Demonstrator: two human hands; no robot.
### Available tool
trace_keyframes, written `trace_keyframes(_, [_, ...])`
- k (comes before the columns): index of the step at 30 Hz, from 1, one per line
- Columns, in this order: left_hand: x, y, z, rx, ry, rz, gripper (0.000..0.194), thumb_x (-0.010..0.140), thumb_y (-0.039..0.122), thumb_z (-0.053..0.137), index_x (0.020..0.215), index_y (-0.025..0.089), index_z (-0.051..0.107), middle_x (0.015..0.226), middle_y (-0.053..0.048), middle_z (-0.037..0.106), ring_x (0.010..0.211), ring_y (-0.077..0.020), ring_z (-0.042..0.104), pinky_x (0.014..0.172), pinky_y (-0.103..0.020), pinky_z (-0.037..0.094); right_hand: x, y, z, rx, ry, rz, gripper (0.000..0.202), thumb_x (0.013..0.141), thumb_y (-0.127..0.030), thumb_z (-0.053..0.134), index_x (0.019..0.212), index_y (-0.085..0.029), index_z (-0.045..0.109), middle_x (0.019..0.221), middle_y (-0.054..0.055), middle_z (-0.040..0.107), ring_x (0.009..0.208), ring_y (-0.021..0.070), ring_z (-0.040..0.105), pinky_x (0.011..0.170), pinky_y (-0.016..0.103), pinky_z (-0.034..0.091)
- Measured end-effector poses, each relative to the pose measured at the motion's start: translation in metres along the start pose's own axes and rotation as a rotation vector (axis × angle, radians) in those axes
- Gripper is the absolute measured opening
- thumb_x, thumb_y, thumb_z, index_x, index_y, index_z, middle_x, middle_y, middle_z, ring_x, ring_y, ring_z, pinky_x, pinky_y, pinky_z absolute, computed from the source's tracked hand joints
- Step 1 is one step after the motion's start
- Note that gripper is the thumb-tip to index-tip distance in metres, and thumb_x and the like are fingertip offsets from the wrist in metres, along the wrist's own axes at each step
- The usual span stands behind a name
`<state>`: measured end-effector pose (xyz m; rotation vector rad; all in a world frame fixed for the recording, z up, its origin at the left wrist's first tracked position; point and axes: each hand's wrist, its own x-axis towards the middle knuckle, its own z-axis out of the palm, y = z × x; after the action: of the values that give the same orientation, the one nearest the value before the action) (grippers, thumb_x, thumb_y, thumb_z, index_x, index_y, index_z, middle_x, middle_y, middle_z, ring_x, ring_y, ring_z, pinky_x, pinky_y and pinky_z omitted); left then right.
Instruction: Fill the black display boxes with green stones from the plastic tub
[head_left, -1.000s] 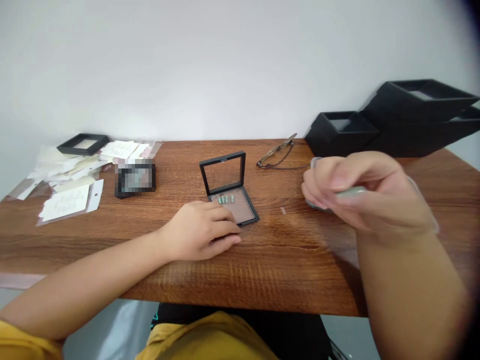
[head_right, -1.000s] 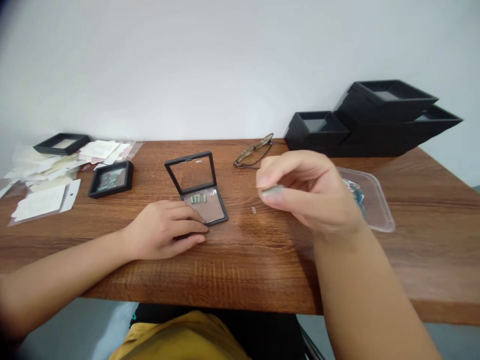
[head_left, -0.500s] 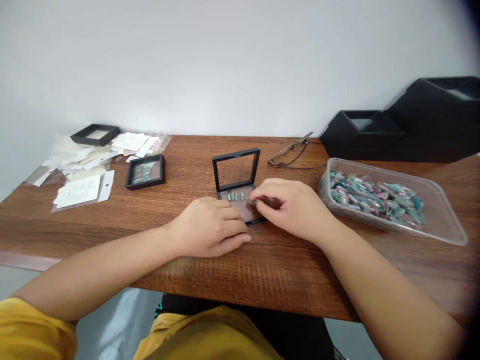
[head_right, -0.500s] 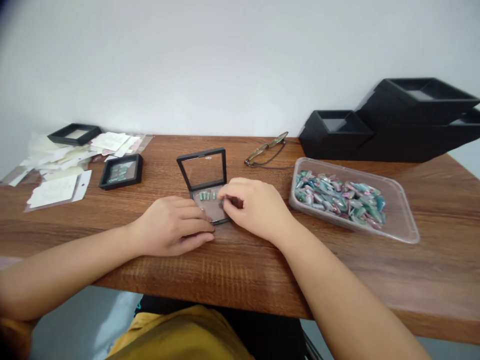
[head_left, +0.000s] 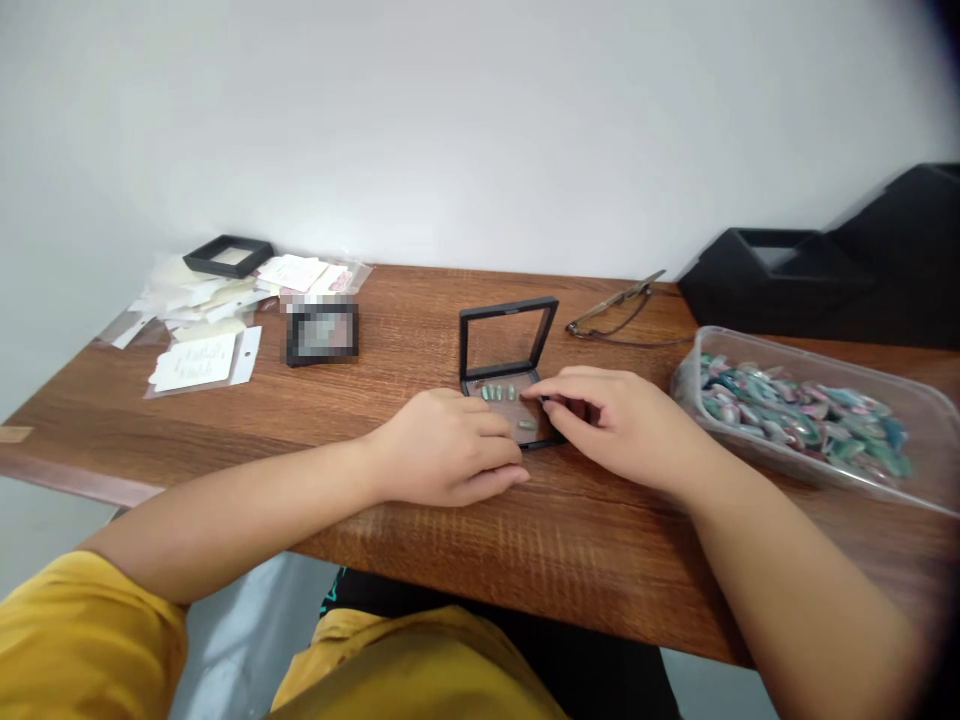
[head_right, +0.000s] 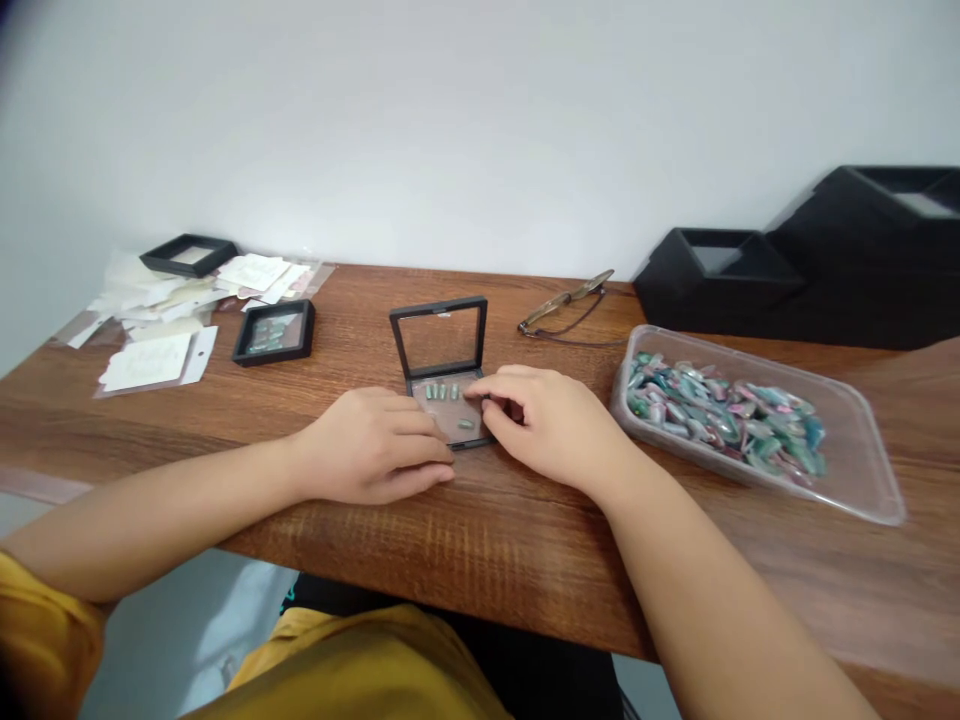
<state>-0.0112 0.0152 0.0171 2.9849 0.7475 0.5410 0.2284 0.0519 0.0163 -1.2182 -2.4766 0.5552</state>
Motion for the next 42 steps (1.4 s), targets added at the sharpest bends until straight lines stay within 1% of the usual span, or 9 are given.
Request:
trace_keyframes(5, [0.0,0.0,0.001,-0.004,0.018,-0.003,0.036,0.103,0.041,0.046,0.087,0.021,0.072,0.083,0.0,0.075,0.077,-0.0152,0.065,0.064,-0.03,0.042,-0.004,-0.003,-0.005,0.022,-0.004,-0.03,0.027,0.089,-0.044,0.065,0.107,-0.026,0.075,0.084,0.001,0.068,0.068,0.0144,0.059,0.063,0.029,0.046])
trace_keyframes(10, [0.0,-0.001,0.001,-0.003,0.023,0.003,0.038,0.103,0.042,0.046,0.085,0.021,0.072,0.08,0.0,0.074,0.075,-0.0151,0.065,0.063,-0.03,0.042,-0.003,-0.001,-0.002,0.118,-0.081,-0.05,0.015,0.089,-0.036,0.066,0.091,-0.027,0.078,0.079,0.001,0.067,0.068,0.0132,0.06,0.062,0.027,0.044])
trace_keyframes(18, [0.001,-0.002,0.0,-0.016,0.016,0.018,0.035,0.102,0.04,0.048,0.086,0.021,0.072,0.083,0.001,0.075,0.075,-0.0146,0.067,0.066,-0.03,0.046,0.003,-0.004,0.004,0.13,-0.091,-0.049,0.017,0.092,-0.028,0.061,0.093,-0.026,0.078,0.085,0.003,0.071,0.076,0.0157,0.063,0.068,0.028,0.046])
trace_keyframes(21, [0.002,-0.002,0.0,-0.006,0.009,0.022,0.035,0.102,0.039,0.049,0.083,0.02,0.072,0.081,0.001,0.075,0.075,-0.0144,0.067,0.065,-0.031,0.045,0.002,-0.003,0.002,0.081,-0.015,-0.038,0.02,0.093,-0.026,0.058,0.101,-0.026,0.077,0.087,0.003,0.071,0.073,0.0155,0.061,0.066,0.029,0.045])
trace_keyframes(25, [0.002,-0.002,-0.001,0.0,0.006,0.018,0.036,0.102,0.039,0.048,0.084,0.02,0.073,0.083,0.001,0.075,0.076,-0.0147,0.067,0.066,-0.03,0.046,0.0,-0.002,-0.001,0.073,0.09,-0.016,0.02,0.093,-0.03,0.059,0.102,-0.023,0.075,0.085,0.002,0.071,0.068,0.014,0.058,0.064,0.029,0.043])
trace_keyframes(28, [0.002,-0.002,-0.001,-0.008,0.004,0.02,0.036,0.102,0.039,0.048,0.086,0.021,0.073,0.086,0.002,0.076,0.079,-0.0155,0.068,0.067,-0.03,0.047,0.0,-0.002,-0.001,0.078,0.04,-0.017,0.019,0.09,-0.034,0.064,0.101,-0.024,0.076,0.074,0.0,0.065,0.063,0.0131,0.055,0.061,0.028,0.041])
trace_keyframes(33, [0.001,-0.002,0.0,0.004,0.006,0.02,0.036,0.103,0.04,0.047,0.087,0.021,0.073,0.085,0.001,0.076,0.08,-0.0156,0.068,0.068,-0.03,0.047,0.003,-0.004,0.004,0.115,-0.07,-0.028,0.016,0.089,-0.033,0.066,0.096,-0.027,0.078,0.069,-0.002,0.062,0.061,0.0116,0.054,0.059,0.026,0.038])
trace_keyframes(37, [0.001,-0.001,0.0,0.013,0.015,0.022,0.037,0.102,0.04,0.047,0.086,0.021,0.073,0.083,0.001,0.076,0.078,-0.0152,0.067,0.066,-0.03,0.046,0.004,-0.004,0.006,0.101,-0.09,-0.03,0.015,0.09,-0.033,0.065,0.091,-0.027,0.078,0.067,-0.002,0.062,0.061,0.012,0.053,0.059,0.027,0.038])
trace_keyframes(42, [0.001,-0.001,0.0,-0.009,0.009,0.017,0.037,0.102,0.04,0.047,0.085,0.02,0.073,0.084,0.0,0.075,0.079,-0.0152,0.067,0.066,-0.03,0.048,0.004,-0.008,0.002,-0.018,-0.027,0.093,0.013,0.086,-0.036,0.067,0.083,-0.026,0.074,0.062,-0.002,0.061,0.056,0.0128,0.051,0.054,0.028,0.033])
